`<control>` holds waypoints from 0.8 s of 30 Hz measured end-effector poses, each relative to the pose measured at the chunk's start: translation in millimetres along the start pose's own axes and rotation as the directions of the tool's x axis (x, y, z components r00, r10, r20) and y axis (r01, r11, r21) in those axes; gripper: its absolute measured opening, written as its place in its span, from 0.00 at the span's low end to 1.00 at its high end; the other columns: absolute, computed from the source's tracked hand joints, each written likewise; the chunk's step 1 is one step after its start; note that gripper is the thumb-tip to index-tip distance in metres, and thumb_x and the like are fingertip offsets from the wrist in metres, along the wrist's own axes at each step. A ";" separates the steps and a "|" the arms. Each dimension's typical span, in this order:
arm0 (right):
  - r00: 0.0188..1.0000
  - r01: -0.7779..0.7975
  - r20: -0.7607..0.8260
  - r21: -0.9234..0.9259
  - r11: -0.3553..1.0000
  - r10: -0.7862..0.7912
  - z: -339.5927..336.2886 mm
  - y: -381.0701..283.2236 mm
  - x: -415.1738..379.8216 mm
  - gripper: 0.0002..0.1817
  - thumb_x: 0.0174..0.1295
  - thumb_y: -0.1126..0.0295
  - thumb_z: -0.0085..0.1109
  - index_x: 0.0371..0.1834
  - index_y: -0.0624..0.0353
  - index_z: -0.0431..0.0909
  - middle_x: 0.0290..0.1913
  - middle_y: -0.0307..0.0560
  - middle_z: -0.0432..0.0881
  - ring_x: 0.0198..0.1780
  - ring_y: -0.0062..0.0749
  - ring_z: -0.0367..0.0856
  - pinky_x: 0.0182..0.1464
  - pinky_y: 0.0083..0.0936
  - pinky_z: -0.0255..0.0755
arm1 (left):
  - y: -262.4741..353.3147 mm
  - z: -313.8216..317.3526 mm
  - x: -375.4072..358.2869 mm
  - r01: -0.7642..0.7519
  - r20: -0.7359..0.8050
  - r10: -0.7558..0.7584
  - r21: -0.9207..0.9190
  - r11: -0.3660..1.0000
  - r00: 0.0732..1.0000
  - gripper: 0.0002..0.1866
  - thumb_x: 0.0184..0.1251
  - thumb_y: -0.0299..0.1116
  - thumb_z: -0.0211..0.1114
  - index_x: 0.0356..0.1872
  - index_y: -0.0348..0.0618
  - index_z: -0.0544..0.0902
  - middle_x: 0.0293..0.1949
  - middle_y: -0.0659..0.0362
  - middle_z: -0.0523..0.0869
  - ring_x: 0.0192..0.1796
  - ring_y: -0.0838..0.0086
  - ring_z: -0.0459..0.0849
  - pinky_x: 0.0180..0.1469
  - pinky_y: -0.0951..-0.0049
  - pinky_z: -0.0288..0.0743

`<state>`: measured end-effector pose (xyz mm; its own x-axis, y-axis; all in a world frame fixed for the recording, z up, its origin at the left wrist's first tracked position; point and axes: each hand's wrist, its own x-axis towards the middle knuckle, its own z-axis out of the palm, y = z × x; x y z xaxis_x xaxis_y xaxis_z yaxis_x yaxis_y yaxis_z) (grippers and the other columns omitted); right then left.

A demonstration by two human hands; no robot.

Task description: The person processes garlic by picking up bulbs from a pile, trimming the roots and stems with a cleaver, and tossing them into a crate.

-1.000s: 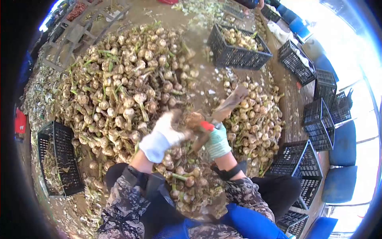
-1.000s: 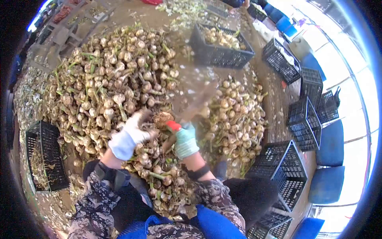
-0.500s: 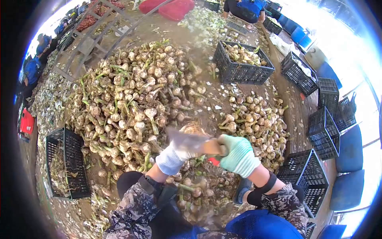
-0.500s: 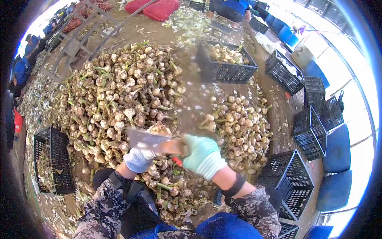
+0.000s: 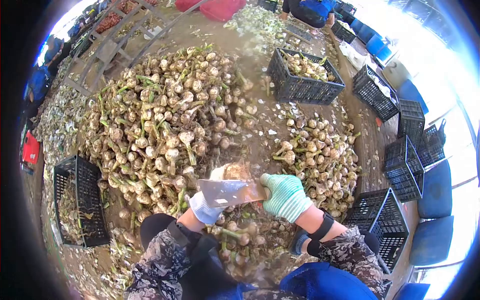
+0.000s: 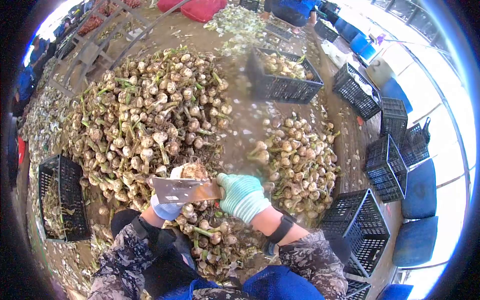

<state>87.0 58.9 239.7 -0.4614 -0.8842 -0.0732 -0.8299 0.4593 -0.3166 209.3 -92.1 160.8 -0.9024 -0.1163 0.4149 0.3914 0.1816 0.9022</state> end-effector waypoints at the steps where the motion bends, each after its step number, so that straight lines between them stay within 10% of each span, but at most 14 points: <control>1: 0.999 -0.018 0.027 -0.009 1.000 0.018 -1.7 2.5 2.2 0.13 0.36 0.65 0.62 0.27 0.56 0.74 0.20 0.52 0.75 0.26 0.48 0.76 0.30 0.35 0.71 | -3.3 -2.8 2.8 0.019 0.058 -0.026 0.127 0.992 0.998 0.16 0.59 0.30 0.52 0.48 0.38 0.68 0.38 0.57 0.74 0.38 0.72 0.75 0.42 0.74 0.72; 3: 0.998 -0.062 0.032 -0.013 0.998 0.062 1.3 18.1 4.2 0.13 0.37 0.67 0.62 0.28 0.56 0.74 0.21 0.52 0.76 0.26 0.47 0.76 0.31 0.33 0.72 | 4.2 -7.4 15.8 0.019 0.170 -0.090 0.377 0.926 0.981 0.15 0.54 0.35 0.57 0.42 0.40 0.72 0.28 0.62 0.75 0.27 0.74 0.75 0.33 0.78 0.73; 5: 0.831 -0.500 0.217 -0.111 0.859 0.512 -2.4 48.7 20.2 0.14 0.43 0.61 0.59 0.33 0.56 0.76 0.26 0.51 0.78 0.30 0.42 0.78 0.35 0.33 0.73 | 33.1 18.1 19.5 0.207 -0.148 -0.312 -0.484 0.851 0.938 0.14 0.54 0.36 0.57 0.41 0.42 0.71 0.29 0.63 0.77 0.27 0.73 0.76 0.31 0.78 0.73; 8: 0.741 -0.617 0.294 -0.058 0.785 0.604 34.7 125.7 14.8 0.25 0.56 0.63 0.50 0.56 0.60 0.60 0.44 0.46 0.76 0.45 0.28 0.75 0.49 0.22 0.67 | 17.9 2.2 22.3 0.290 -0.230 -0.486 -0.566 0.771 0.843 0.15 0.53 0.39 0.59 0.40 0.43 0.71 0.28 0.60 0.77 0.28 0.73 0.75 0.31 0.74 0.73; 10: 0.733 -0.680 0.375 0.423 0.599 0.567 2.3 58.8 12.2 0.27 0.56 0.60 0.52 0.54 0.64 0.61 0.45 0.43 0.76 0.48 0.27 0.72 0.52 0.16 0.64 | 10.0 -9.6 31.5 0.301 -0.271 -0.606 -0.675 0.674 0.748 0.16 0.54 0.43 0.56 0.36 0.41 0.73 0.26 0.58 0.77 0.27 0.70 0.75 0.31 0.72 0.73; 12: 0.841 -0.525 0.253 0.589 0.614 0.477 33.4 42.4 13.2 0.24 0.54 0.65 0.55 0.52 0.64 0.64 0.46 0.46 0.74 0.37 0.22 0.75 0.39 0.13 0.70 | 14.0 -27.2 44.4 0.305 -0.111 -0.633 -0.805 0.510 0.766 0.17 0.56 0.46 0.52 0.31 0.41 0.74 0.22 0.55 0.76 0.26 0.68 0.74 0.31 0.71 0.71; 15: 0.911 -0.144 0.040 0.964 0.223 0.411 63.7 -7.6 7.8 0.12 0.41 0.74 0.66 0.29 0.61 0.73 0.22 0.35 0.75 0.22 0.17 0.72 0.24 0.15 0.68 | -1.5 -17.0 58.3 -0.089 -0.407 -0.724 -0.896 0.435 0.556 0.13 0.55 0.42 0.54 0.28 0.41 0.74 0.21 0.57 0.76 0.23 0.68 0.73 0.31 0.67 0.69; 16: 0.915 -0.151 -0.040 0.890 0.431 0.402 69.6 -24.8 5.6 0.12 0.42 0.73 0.66 0.27 0.60 0.72 0.23 0.36 0.74 0.24 0.19 0.72 0.26 0.17 0.68 | -8.4 -17.9 60.0 -0.197 -0.452 -0.740 -0.890 0.411 0.498 0.13 0.55 0.42 0.55 0.28 0.41 0.74 0.20 0.58 0.76 0.23 0.68 0.72 0.31 0.67 0.68; 17: 0.881 0.117 -0.245 0.942 0.316 0.405 99.2 -37.0 7.6 0.11 0.41 0.74 0.65 0.26 0.59 0.71 0.25 0.38 0.75 0.25 0.21 0.72 0.27 0.18 0.69 | -7.1 -19.8 63.2 -0.243 -0.401 -0.827 -0.913 0.327 0.394 0.12 0.54 0.42 0.55 0.23 0.43 0.73 0.18 0.60 0.74 0.22 0.67 0.72 0.33 0.64 0.68; 19: 0.852 -0.183 0.066 0.967 0.176 0.520 162.5 -46.0 12.6 0.10 0.42 0.75 0.64 0.26 0.60 0.71 0.26 0.38 0.75 0.25 0.22 0.72 0.25 0.19 0.67 | 5.4 -25.2 64.4 -0.290 -0.400 -0.828 -0.908 0.301 0.393 0.11 0.53 0.41 0.55 0.21 0.45 0.71 0.16 0.60 0.72 0.22 0.68 0.72 0.33 0.64 0.68; 20: 0.749 -0.564 0.524 0.826 -0.025 0.406 188.3 -45.2 11.8 0.11 0.41 0.74 0.64 0.27 0.59 0.72 0.23 0.38 0.74 0.23 0.22 0.71 0.23 0.19 0.67 | 8.2 -32.6 61.7 -0.309 -0.401 -0.830 -0.905 0.292 0.389 0.11 0.53 0.41 0.55 0.20 0.46 0.71 0.15 0.60 0.72 0.22 0.68 0.72 0.34 0.64 0.68; 22: 0.738 -0.589 0.571 0.805 -0.069 0.359 203.4 -40.4 -19.0 0.18 0.42 0.70 0.67 0.35 0.64 0.72 0.24 0.37 0.75 0.26 0.21 0.69 0.29 0.18 0.67 | 28.8 -49.8 66.1 -0.452 -0.462 -0.838 -0.838 0.306 0.291 0.13 0.57 0.42 0.52 0.20 0.46 0.70 0.16 0.61 0.71 0.22 0.67 0.73 0.33 0.64 0.69; 24: 0.765 -0.571 0.495 0.817 0.081 0.412 177.7 -23.5 -25.8 0.22 0.42 0.67 0.68 0.38 0.65 0.72 0.27 0.39 0.77 0.27 0.21 0.70 0.30 0.18 0.68 | 18.4 -52.4 60.6 -0.290 -0.561 -0.783 -0.822 0.490 0.269 0.12 0.59 0.42 0.51 0.25 0.44 0.70 0.21 0.60 0.73 0.25 0.67 0.73 0.37 0.64 0.70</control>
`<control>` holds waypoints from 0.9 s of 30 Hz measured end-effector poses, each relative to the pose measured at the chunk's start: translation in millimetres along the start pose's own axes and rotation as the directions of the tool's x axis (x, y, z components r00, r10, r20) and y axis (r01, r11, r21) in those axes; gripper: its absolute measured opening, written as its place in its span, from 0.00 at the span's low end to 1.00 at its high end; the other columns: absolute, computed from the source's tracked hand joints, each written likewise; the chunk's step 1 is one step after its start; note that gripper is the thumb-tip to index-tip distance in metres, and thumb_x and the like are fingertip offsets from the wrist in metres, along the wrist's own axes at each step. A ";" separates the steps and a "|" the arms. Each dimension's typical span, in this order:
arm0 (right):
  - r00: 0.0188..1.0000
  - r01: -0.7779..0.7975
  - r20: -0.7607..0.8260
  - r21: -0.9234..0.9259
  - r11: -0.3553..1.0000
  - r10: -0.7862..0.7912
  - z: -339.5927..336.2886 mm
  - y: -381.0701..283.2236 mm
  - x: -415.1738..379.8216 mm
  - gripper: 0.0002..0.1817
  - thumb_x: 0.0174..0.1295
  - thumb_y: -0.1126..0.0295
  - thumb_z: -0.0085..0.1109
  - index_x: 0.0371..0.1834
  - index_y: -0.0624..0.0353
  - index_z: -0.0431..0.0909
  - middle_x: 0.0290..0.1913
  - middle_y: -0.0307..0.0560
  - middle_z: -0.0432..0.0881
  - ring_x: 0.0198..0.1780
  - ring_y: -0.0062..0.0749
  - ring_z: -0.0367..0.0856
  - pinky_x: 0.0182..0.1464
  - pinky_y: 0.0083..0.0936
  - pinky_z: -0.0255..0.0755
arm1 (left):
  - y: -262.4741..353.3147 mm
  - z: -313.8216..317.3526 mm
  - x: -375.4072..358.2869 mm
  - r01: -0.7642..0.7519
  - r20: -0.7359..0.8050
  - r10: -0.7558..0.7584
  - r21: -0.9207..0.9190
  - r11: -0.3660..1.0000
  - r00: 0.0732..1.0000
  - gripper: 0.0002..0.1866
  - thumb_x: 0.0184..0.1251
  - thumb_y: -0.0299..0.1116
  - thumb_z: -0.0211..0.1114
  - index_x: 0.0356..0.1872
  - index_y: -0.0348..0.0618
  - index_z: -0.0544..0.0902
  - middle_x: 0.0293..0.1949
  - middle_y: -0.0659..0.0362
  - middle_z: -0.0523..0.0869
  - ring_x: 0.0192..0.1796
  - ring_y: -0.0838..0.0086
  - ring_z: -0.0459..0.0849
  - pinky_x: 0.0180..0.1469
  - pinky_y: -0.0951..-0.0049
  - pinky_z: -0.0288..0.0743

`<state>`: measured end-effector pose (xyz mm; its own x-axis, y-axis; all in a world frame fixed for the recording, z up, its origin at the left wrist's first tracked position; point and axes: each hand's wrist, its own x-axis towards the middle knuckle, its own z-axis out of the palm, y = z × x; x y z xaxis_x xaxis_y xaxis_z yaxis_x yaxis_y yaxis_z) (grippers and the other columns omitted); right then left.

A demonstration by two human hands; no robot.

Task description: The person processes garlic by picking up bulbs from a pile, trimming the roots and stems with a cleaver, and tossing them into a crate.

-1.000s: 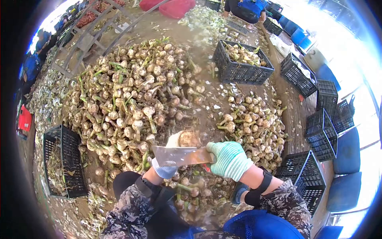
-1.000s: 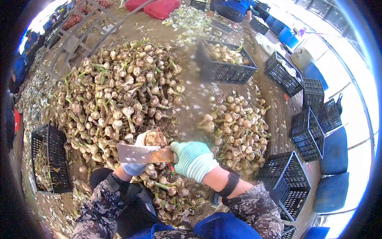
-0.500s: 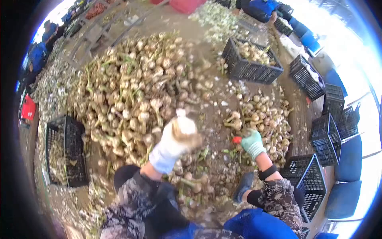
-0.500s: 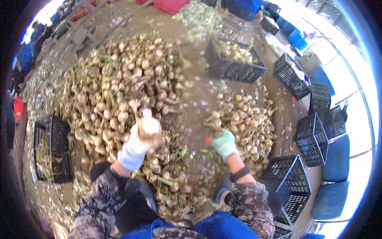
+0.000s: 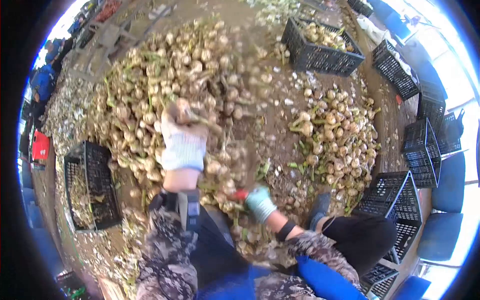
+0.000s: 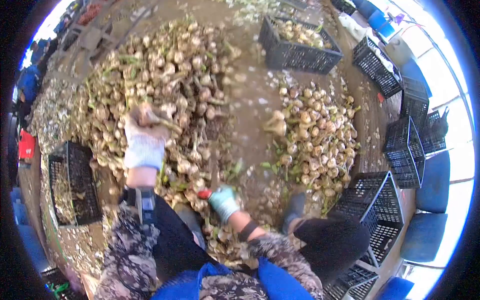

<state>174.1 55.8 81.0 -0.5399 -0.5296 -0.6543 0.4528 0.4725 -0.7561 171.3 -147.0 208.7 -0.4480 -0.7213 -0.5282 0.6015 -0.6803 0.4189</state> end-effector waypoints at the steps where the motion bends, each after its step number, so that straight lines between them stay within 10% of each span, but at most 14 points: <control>1: 0.999 0.045 0.003 -0.034 0.998 -0.045 -11.8 34.5 30.4 0.22 0.41 0.66 0.69 0.37 0.65 0.72 0.26 0.38 0.76 0.26 0.22 0.70 0.28 0.19 0.68 | -2.7 -3.3 -0.1 -0.018 -0.001 0.018 0.047 0.999 1.000 0.12 0.59 0.42 0.51 0.27 0.44 0.70 0.23 0.59 0.73 0.27 0.67 0.74 0.38 0.64 0.70; 2: 0.948 -0.202 -0.198 0.227 0.953 0.249 -15.4 -25.1 6.4 0.19 0.42 0.70 0.67 0.36 0.64 0.71 0.24 0.37 0.74 0.24 0.22 0.69 0.27 0.20 0.68 | -8.0 4.0 -8.8 0.030 0.002 -0.029 -0.028 0.999 1.000 0.12 0.60 0.41 0.52 0.29 0.43 0.70 0.25 0.58 0.74 0.29 0.67 0.74 0.40 0.63 0.70; 3: 0.958 0.167 -0.258 0.144 0.975 -0.126 -27.7 -9.8 13.6 0.18 0.41 0.73 0.67 0.35 0.61 0.71 0.24 0.35 0.73 0.24 0.19 0.67 0.26 0.17 0.66 | -17.5 0.4 -6.5 0.035 0.034 -0.036 0.032 0.999 0.999 0.12 0.60 0.42 0.51 0.29 0.43 0.70 0.25 0.57 0.74 0.30 0.66 0.74 0.41 0.63 0.70; 6: 0.835 0.533 -0.209 0.080 0.842 -0.509 -8.0 -61.2 -12.2 0.18 0.40 0.76 0.67 0.34 0.60 0.70 0.24 0.32 0.71 0.25 0.15 0.65 0.26 0.13 0.63 | -44.2 -4.0 4.4 0.159 -0.009 -0.160 -0.031 0.987 0.987 0.11 0.62 0.42 0.50 0.31 0.44 0.70 0.25 0.55 0.73 0.33 0.65 0.74 0.44 0.63 0.70; 12: 0.741 0.628 -0.352 0.063 0.775 -0.572 47.0 -38.0 52.9 0.14 0.42 0.77 0.62 0.32 0.60 0.69 0.24 0.31 0.69 0.26 0.14 0.63 0.27 0.15 0.63 | -51.1 -14.0 1.5 0.029 0.051 -0.048 0.327 0.945 0.998 0.22 0.53 0.23 0.56 0.50 0.39 0.63 0.39 0.56 0.74 0.40 0.71 0.75 0.47 0.73 0.71; 17: 0.923 0.383 -0.241 0.672 0.634 -0.301 84.9 10.6 111.4 0.14 0.41 0.80 0.59 0.33 0.59 0.69 0.22 0.33 0.69 0.25 0.16 0.64 0.27 0.15 0.63 | -38.0 -23.5 -17.7 -0.362 0.315 0.222 0.906 0.220 0.923 0.30 0.48 0.22 0.59 0.54 0.40 0.59 0.41 0.55 0.73 0.39 0.70 0.75 0.49 0.68 0.70; 19: 0.828 0.487 -0.370 0.101 0.867 -0.422 70.2 -5.3 69.9 0.14 0.41 0.81 0.59 0.32 0.59 0.69 0.22 0.35 0.70 0.25 0.17 0.66 0.27 0.16 0.63 | -31.1 -17.2 -1.2 -0.046 -0.067 0.068 0.287 0.957 0.995 0.20 0.50 0.28 0.59 0.46 0.42 0.66 0.34 0.55 0.74 0.35 0.70 0.74 0.49 0.61 0.69; 20: 0.962 0.130 -0.254 0.113 0.985 -0.098 52.8 13.6 85.9 0.16 0.50 0.68 0.58 0.42 0.60 0.69 0.30 0.38 0.75 0.29 0.24 0.72 0.30 0.19 0.69 | -30.7 -9.7 9.1 0.095 -0.157 -0.131 -0.221 0.971 0.979 0.15 0.51 0.31 0.59 0.41 0.43 0.69 0.31 0.55 0.74 0.33 0.69 0.74 0.49 0.58 0.69; 21: 0.935 0.194 -0.334 0.204 0.960 -0.118 35.3 28.4 93.0 0.14 0.47 0.69 0.61 0.34 0.59 0.69 0.25 0.36 0.72 0.24 0.22 0.67 0.25 0.19 0.65 | -19.4 14.3 2.1 0.120 -0.388 -0.128 -0.045 0.992 0.913 0.12 0.58 0.41 0.53 0.20 0.47 0.70 0.17 0.58 0.68 0.24 0.68 0.70 0.46 0.52 0.69; 23: 0.910 0.184 -0.387 0.055 0.981 -0.149 -6.7 41.0 86.0 0.15 0.44 0.74 0.61 0.35 0.60 0.69 0.24 0.38 0.72 0.23 0.23 0.67 0.25 0.20 0.65 | -21.0 5.5 12.7 0.014 0.058 -0.022 0.137 0.991 0.998 0.14 0.64 0.46 0.44 0.33 0.47 0.69 0.32 0.56 0.68 0.33 0.66 0.69 0.52 0.53 0.63; 25: 0.959 -0.028 -0.282 -0.235 0.972 -0.040 -52.7 39.3 78.1 0.24 0.46 0.76 0.58 0.50 0.63 0.67 0.30 0.46 0.77 0.30 0.27 0.74 0.32 0.21 0.72 | -37.4 3.9 6.6 0.012 0.596 -0.161 0.247 0.969 0.786 0.21 0.62 0.49 0.48 0.50 0.46 0.68 0.51 0.53 0.69 0.49 0.62 0.69 0.58 0.58 0.57; 27: 0.968 -0.201 -0.240 -0.587 0.785 0.068 -75.4 19.5 60.0 0.27 0.47 0.70 0.61 0.52 0.65 0.64 0.36 0.51 0.77 0.36 0.31 0.77 0.37 0.25 0.73 | -47.5 2.6 -6.7 -0.224 0.658 -0.077 0.362 0.905 0.749 0.23 0.62 0.45 0.51 0.51 0.40 0.70 0.50 0.54 0.72 0.50 0.67 0.72 0.56 0.67 0.61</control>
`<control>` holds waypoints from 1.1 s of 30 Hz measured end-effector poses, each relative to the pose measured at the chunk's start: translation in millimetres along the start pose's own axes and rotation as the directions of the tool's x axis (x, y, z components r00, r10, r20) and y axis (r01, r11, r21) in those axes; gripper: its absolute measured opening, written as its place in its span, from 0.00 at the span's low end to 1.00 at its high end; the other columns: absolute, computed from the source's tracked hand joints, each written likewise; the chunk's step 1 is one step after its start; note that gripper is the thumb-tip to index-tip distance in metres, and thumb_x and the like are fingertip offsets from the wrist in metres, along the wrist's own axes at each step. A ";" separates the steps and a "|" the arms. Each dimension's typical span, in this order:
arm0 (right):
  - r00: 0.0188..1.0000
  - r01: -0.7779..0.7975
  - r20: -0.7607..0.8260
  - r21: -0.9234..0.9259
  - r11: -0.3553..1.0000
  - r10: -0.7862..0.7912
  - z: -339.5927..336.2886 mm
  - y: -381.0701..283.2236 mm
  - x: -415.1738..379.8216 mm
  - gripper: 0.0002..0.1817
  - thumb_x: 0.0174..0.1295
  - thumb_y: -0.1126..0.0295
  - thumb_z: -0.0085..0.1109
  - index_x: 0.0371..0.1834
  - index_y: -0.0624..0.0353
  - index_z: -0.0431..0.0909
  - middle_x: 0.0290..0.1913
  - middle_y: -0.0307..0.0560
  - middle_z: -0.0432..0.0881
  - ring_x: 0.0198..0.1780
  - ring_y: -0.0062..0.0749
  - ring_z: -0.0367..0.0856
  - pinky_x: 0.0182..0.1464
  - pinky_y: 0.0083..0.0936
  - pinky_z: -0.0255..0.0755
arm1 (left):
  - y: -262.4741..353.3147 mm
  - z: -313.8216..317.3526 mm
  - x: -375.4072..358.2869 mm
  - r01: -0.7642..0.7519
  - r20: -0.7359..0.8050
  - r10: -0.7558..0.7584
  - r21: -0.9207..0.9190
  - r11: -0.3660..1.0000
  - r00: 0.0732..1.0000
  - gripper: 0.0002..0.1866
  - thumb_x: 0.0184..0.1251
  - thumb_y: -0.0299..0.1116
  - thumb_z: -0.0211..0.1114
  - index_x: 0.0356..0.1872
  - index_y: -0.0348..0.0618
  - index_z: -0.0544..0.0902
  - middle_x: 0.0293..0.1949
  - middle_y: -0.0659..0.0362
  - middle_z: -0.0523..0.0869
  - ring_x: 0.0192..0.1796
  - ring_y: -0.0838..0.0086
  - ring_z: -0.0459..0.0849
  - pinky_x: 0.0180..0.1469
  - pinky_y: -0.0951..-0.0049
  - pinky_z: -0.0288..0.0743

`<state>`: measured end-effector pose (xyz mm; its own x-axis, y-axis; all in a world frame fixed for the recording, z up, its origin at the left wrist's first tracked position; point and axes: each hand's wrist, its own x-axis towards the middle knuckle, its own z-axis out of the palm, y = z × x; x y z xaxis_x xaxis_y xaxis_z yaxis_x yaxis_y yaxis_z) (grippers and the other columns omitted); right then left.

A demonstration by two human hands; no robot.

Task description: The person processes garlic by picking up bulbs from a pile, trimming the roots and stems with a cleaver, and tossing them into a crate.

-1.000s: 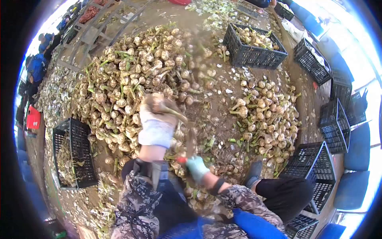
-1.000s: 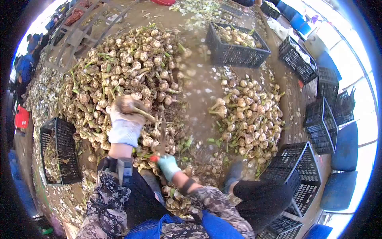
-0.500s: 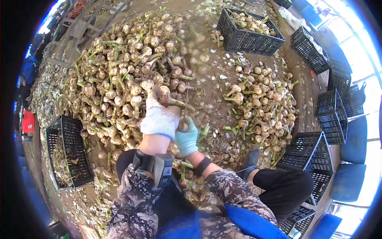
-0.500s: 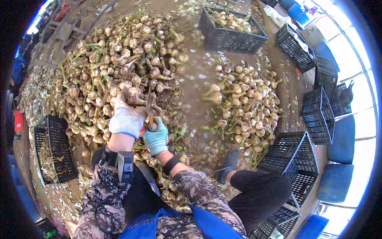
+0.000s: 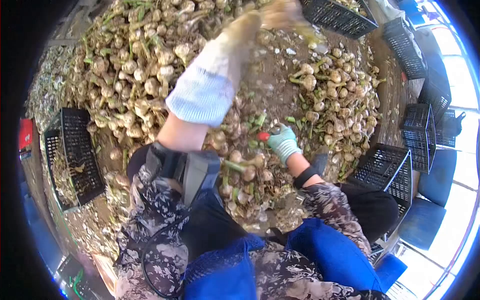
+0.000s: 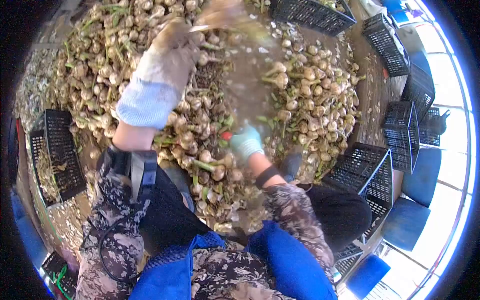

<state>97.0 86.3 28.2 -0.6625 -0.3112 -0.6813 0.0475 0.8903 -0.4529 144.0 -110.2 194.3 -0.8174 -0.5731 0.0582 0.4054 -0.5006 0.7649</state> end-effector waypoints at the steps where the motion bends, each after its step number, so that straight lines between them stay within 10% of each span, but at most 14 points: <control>1: 0.999 0.049 -0.001 -0.139 0.989 -0.049 -10.2 -5.1 -18.7 0.29 0.48 0.68 0.60 0.54 0.64 0.63 0.41 0.51 0.76 0.39 0.32 0.76 0.43 0.25 0.71 | -1.1 -8.4 2.2 -0.022 0.018 0.020 0.083 0.996 1.000 0.21 0.62 0.43 0.51 0.51 0.39 0.70 0.48 0.54 0.73 0.47 0.68 0.74 0.55 0.67 0.63; 4: 0.959 -0.023 0.284 0.071 0.997 0.002 29.7 52.3 -2.8 0.31 0.47 0.68 0.59 0.58 0.55 0.61 0.49 0.52 0.73 0.49 0.37 0.73 0.52 0.26 0.67 | 4.1 -30.0 1.9 0.054 0.008 -0.053 -0.169 0.984 0.999 0.15 0.64 0.37 0.48 0.44 0.37 0.73 0.41 0.54 0.77 0.39 0.70 0.77 0.46 0.72 0.71; 5: 0.975 0.028 0.213 -0.389 0.921 0.060 -3.0 -10.9 -61.0 0.30 0.47 0.70 0.58 0.57 0.53 0.62 0.50 0.52 0.73 0.51 0.37 0.72 0.53 0.28 0.66 | 5.8 -27.5 -2.7 0.096 0.008 -0.095 -0.069 0.993 0.995 0.14 0.63 0.35 0.48 0.42 0.36 0.73 0.39 0.54 0.77 0.38 0.68 0.77 0.46 0.71 0.71; 12: 0.998 0.033 0.061 -0.264 0.964 -0.018 69.7 79.2 7.4 0.32 0.44 0.65 0.63 0.56 0.57 0.63 0.49 0.55 0.72 0.51 0.40 0.72 0.53 0.24 0.65 | 4.0 -23.6 -26.2 0.317 -0.192 -0.262 0.368 0.874 0.946 0.12 0.55 0.32 0.58 0.38 0.36 0.76 0.31 0.58 0.80 0.33 0.73 0.79 0.41 0.74 0.73; 14: 0.997 0.074 -0.016 -0.008 0.997 -0.074 62.1 96.6 47.4 0.30 0.43 0.63 0.65 0.50 0.61 0.67 0.44 0.55 0.76 0.47 0.40 0.75 0.50 0.25 0.68 | -4.7 -28.7 -22.5 0.232 -0.076 -0.265 0.745 0.626 0.961 0.17 0.50 0.34 0.62 0.40 0.37 0.75 0.32 0.57 0.80 0.35 0.71 0.79 0.41 0.73 0.73; 17: 0.928 0.266 -0.228 -0.153 0.952 -0.296 -29.8 -23.4 -30.2 0.24 0.44 0.64 0.63 0.46 0.59 0.70 0.39 0.53 0.77 0.40 0.39 0.77 0.44 0.25 0.70 | -30.6 -26.5 -35.5 -0.159 0.160 -0.191 0.987 0.019 0.968 0.23 0.43 0.35 0.65 0.44 0.39 0.73 0.36 0.49 0.79 0.38 0.62 0.79 0.42 0.69 0.72; 21: 0.848 0.496 -0.247 0.063 0.866 -0.468 -70.7 -102.7 -94.7 0.20 0.44 0.72 0.64 0.42 0.61 0.71 0.35 0.46 0.78 0.36 0.30 0.76 0.36 0.22 0.70 | -38.3 0.5 -54.3 -0.022 0.023 -0.335 1.000 0.008 0.942 0.21 0.39 0.32 0.65 0.38 0.39 0.72 0.36 0.46 0.77 0.41 0.54 0.77 0.43 0.65 0.71; 23: 0.764 0.594 -0.265 0.647 0.479 -0.588 -80.9 -98.1 -101.2 0.20 0.41 0.76 0.66 0.39 0.62 0.71 0.36 0.43 0.77 0.37 0.28 0.76 0.37 0.22 0.71 | -28.4 -4.5 -47.0 -0.024 0.036 -0.201 0.998 0.062 0.979 0.23 0.38 0.32 0.68 0.39 0.41 0.71 0.36 0.50 0.78 0.41 0.56 0.77 0.43 0.66 0.72; 25: 0.734 0.369 -0.147 0.906 0.208 -0.663 -105.8 -90.1 -99.5 0.19 0.40 0.74 0.67 0.36 0.62 0.70 0.40 0.44 0.76 0.42 0.30 0.75 0.45 0.21 0.72 | -30.9 -17.6 -28.4 0.222 -0.033 -0.354 0.832 0.508 0.935 0.25 0.36 0.35 0.70 0.39 0.43 0.71 0.37 0.55 0.79 0.40 0.63 0.78 0.46 0.66 0.72; 27: 0.821 0.568 -0.249 0.274 0.776 -0.514 -123.5 -98.1 -102.2 0.20 0.42 0.71 0.66 0.38 0.62 0.70 0.40 0.47 0.76 0.42 0.31 0.75 0.45 0.23 0.73 | -25.4 -19.9 -19.8 0.561 0.126 -0.550 -0.078 0.824 0.825 0.19 0.49 0.39 0.61 0.42 0.43 0.71 0.38 0.56 0.78 0.42 0.67 0.77 0.48 0.63 0.70; 28: 0.859 0.460 -0.235 -0.034 0.887 -0.455 -130.3 -101.1 -111.8 0.20 0.44 0.68 0.65 0.40 0.60 0.70 0.41 0.50 0.76 0.42 0.31 0.75 0.44 0.24 0.74 | -22.7 -21.1 -15.3 0.642 0.202 -0.633 -0.465 0.610 0.747 0.17 0.55 0.41 0.56 0.43 0.43 0.70 0.39 0.56 0.77 0.42 0.69 0.76 0.50 0.61 0.69; 29: 0.852 0.514 -0.165 0.084 0.854 -0.496 -126.3 -99.9 -108.9 0.22 0.45 0.65 0.64 0.41 0.61 0.69 0.41 0.50 0.76 0.40 0.32 0.76 0.41 0.25 0.74 | -16.1 -24.8 -12.5 0.716 0.433 -0.580 -0.525 0.460 0.690 0.19 0.51 0.34 0.63 0.43 0.42 0.70 0.39 0.59 0.78 0.43 0.73 0.77 0.48 0.68 0.73; 30: 0.761 0.648 -0.187 0.166 0.744 -0.621 -119.5 -97.8 -111.8 0.21 0.45 0.62 0.63 0.39 0.61 0.70 0.38 0.49 0.77 0.38 0.32 0.77 0.40 0.25 0.74 | -16.0 -22.9 -22.1 0.625 0.425 -0.466 -0.413 0.663 0.776 0.18 0.55 0.36 0.59 0.45 0.40 0.69 0.40 0.57 0.78 0.44 0.71 0.77 0.49 0.68 0.73; 33: 0.627 0.668 -0.164 -0.390 0.634 -0.762 -117.4 -118.1 -140.9 0.11 0.45 0.64 0.57 0.30 0.55 0.75 0.24 0.51 0.77 0.28 0.43 0.77 0.33 0.32 0.71 | -18.4 -29.6 -48.4 0.272 0.316 -0.243 -0.052 0.961 0.917 0.17 0.62 0.34 0.50 0.50 0.37 0.67 0.45 0.53 0.76 0.46 0.67 0.77 0.49 0.68 0.73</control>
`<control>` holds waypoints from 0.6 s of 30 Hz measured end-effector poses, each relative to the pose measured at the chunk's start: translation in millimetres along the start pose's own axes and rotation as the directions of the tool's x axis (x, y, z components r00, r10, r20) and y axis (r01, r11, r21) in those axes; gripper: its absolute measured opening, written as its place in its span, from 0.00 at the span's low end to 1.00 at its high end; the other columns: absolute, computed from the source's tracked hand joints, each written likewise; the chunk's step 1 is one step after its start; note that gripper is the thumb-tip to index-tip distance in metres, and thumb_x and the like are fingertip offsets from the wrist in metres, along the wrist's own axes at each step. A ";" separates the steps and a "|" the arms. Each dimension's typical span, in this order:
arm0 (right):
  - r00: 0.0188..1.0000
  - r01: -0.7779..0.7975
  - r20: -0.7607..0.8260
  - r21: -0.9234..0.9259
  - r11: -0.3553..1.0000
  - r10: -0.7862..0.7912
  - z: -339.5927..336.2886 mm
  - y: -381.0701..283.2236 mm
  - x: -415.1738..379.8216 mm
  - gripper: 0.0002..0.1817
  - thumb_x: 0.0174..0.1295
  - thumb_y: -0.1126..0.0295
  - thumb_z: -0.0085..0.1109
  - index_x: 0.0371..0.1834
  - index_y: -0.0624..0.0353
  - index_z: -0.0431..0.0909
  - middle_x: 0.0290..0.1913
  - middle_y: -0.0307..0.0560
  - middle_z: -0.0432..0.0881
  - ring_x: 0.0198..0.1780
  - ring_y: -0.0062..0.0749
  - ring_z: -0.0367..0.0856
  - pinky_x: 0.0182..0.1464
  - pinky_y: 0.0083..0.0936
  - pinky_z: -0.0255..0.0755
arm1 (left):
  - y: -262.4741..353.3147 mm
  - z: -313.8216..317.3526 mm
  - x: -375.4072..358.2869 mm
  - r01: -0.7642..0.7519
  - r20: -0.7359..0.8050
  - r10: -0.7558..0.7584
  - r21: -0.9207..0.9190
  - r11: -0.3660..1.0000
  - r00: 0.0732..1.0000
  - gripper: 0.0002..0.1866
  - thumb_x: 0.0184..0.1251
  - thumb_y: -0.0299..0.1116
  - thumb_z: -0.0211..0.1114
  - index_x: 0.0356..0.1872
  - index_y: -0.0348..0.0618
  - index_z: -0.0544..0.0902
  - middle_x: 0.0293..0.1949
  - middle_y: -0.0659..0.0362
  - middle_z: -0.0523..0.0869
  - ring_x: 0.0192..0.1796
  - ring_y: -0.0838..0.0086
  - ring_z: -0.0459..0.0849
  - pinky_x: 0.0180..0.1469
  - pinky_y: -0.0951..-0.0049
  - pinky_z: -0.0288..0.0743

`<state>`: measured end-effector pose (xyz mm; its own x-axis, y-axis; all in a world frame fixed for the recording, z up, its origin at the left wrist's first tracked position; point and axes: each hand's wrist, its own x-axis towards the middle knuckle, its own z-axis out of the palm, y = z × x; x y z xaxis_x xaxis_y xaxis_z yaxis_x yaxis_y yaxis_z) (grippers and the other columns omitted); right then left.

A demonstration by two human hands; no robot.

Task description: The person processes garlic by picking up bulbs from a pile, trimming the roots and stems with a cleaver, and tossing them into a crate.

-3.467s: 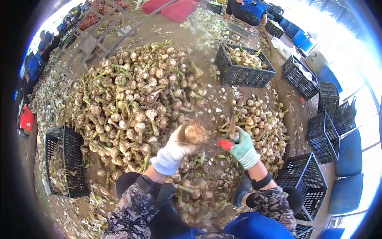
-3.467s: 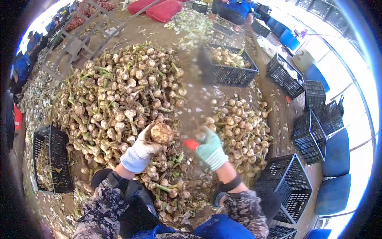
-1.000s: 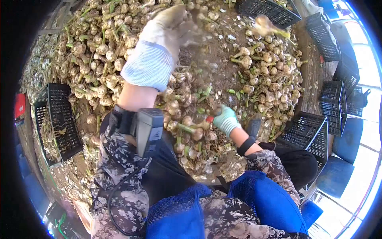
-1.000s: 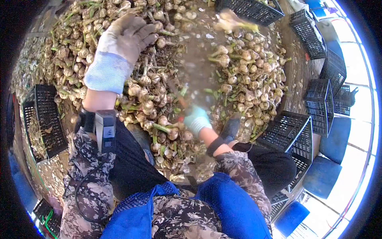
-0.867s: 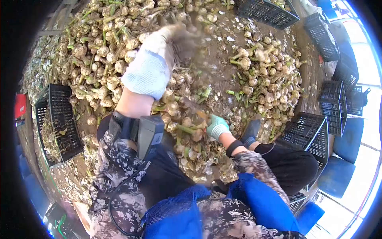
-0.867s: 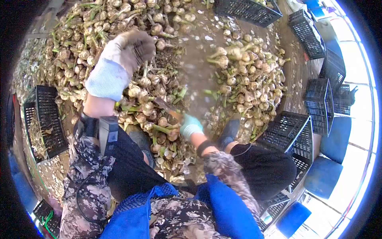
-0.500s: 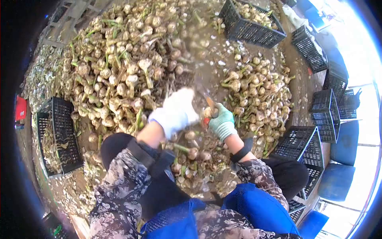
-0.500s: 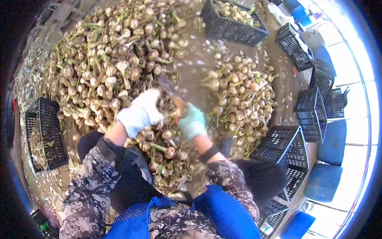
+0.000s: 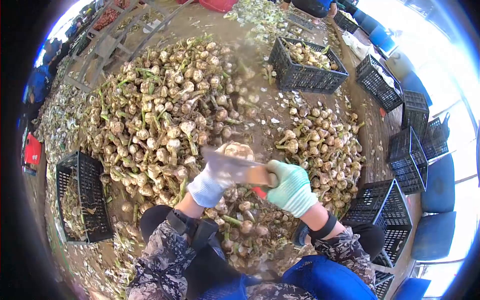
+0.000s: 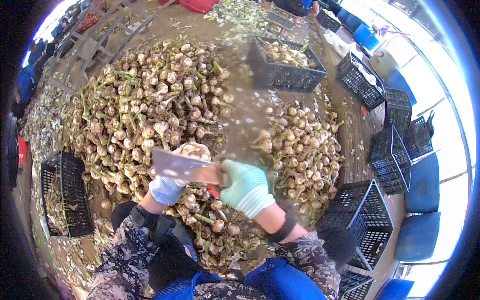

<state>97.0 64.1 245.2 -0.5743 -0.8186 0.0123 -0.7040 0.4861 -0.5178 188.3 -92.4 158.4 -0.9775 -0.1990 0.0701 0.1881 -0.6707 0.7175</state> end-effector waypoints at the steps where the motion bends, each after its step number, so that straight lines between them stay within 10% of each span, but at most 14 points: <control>1: 1.000 0.024 0.014 -0.071 0.997 -0.023 -0.4 -3.4 4.3 0.15 0.39 0.62 0.62 0.30 0.56 0.74 0.24 0.51 0.77 0.29 0.44 0.77 0.33 0.32 0.71 | -2.9 -4.5 -5.7 -0.064 -0.032 0.070 0.157 0.985 0.997 0.17 0.63 0.33 0.49 0.51 0.36 0.66 0.47 0.51 0.75 0.46 0.65 0.77 0.49 0.68 0.73; 7: 0.994 0.033 0.105 -0.204 0.978 -0.011 6.9 -1.6 6.2 0.19 0.32 0.61 0.66 0.28 0.56 0.74 0.24 0.51 0.77 0.30 0.46 0.77 0.32 0.35 0.70 | -9.0 -17.7 -23.6 -0.101 -0.017 0.118 0.400 0.911 0.993 0.15 0.60 0.30 0.51 0.48 0.35 0.69 0.44 0.53 0.75 0.45 0.69 0.76 0.48 0.71 0.73; 9: 0.992 0.014 0.122 -0.228 0.973 0.014 7.4 0.9 7.1 0.18 0.33 0.61 0.66 0.29 0.55 0.74 0.24 0.51 0.77 0.29 0.46 0.77 0.32 0.35 0.70 | -9.2 -7.6 -20.3 0.074 -0.222 -0.071 0.008 0.997 0.972 0.13 0.49 0.26 0.63 0.38 0.39 0.75 0.35 0.58 0.79 0.36 0.75 0.78 0.39 0.74 0.76; 11: 0.987 -0.007 0.153 -0.255 0.967 0.047 9.0 0.8 6.8 0.17 0.35 0.62 0.65 0.29 0.54 0.74 0.24 0.51 0.77 0.29 0.47 0.77 0.31 0.35 0.70 | -0.6 1.8 -20.1 -0.042 -0.101 0.094 0.427 0.903 0.990 0.15 0.43 0.28 0.68 0.35 0.41 0.76 0.32 0.59 0.79 0.33 0.73 0.78 0.35 0.74 0.76; 13: 0.957 -0.184 0.192 -0.183 0.966 0.219 5.8 12.4 11.2 0.15 0.44 0.65 0.57 0.37 0.55 0.74 0.26 0.52 0.78 0.29 0.43 0.78 0.32 0.35 0.71 | 8.6 0.7 -12.2 -0.154 0.102 0.135 0.873 0.462 0.986 0.14 0.39 0.30 0.69 0.31 0.43 0.76 0.30 0.57 0.79 0.30 0.71 0.79 0.32 0.73 0.75; 14: 0.930 -0.270 0.213 -0.153 0.951 0.299 1.5 23.8 15.3 0.16 0.48 0.66 0.53 0.42 0.55 0.74 0.27 0.52 0.78 0.29 0.40 0.78 0.32 0.35 0.71 | 27.0 18.3 0.3 -0.763 0.780 0.309 0.613 -0.206 0.543 0.17 0.37 0.30 0.68 0.33 0.42 0.75 0.29 0.56 0.79 0.30 0.70 0.79 0.32 0.74 0.75; 16: 0.836 -0.268 0.318 -0.473 0.839 0.447 -3.9 72.8 19.8 0.22 0.49 0.68 0.55 0.51 0.57 0.69 0.33 0.51 0.79 0.32 0.35 0.79 0.36 0.29 0.72 | 27.7 28.6 -14.3 -0.389 0.228 0.359 0.787 0.480 0.905 0.20 0.36 0.29 0.67 0.36 0.41 0.73 0.29 0.57 0.79 0.30 0.70 0.79 0.33 0.76 0.74; 18: 0.853 -0.495 0.248 0.109 0.862 0.458 44.3 129.2 24.3 0.25 0.48 0.71 0.56 0.53 0.60 0.66 0.34 0.50 0.79 0.34 0.31 0.78 0.37 0.27 0.72 | 33.0 33.4 -10.6 -0.092 -0.050 0.252 0.847 0.524 0.966 0.19 0.40 0.36 0.66 0.35 0.41 0.72 0.31 0.57 0.79 0.32 0.68 0.79 0.36 0.73 0.75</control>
<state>10.6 93.4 140.7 -0.7091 -0.5518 -0.4391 -0.2773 0.7907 -0.5458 201.6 -88.6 204.5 -0.8925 -0.3972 0.2138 0.1078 0.2724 0.9561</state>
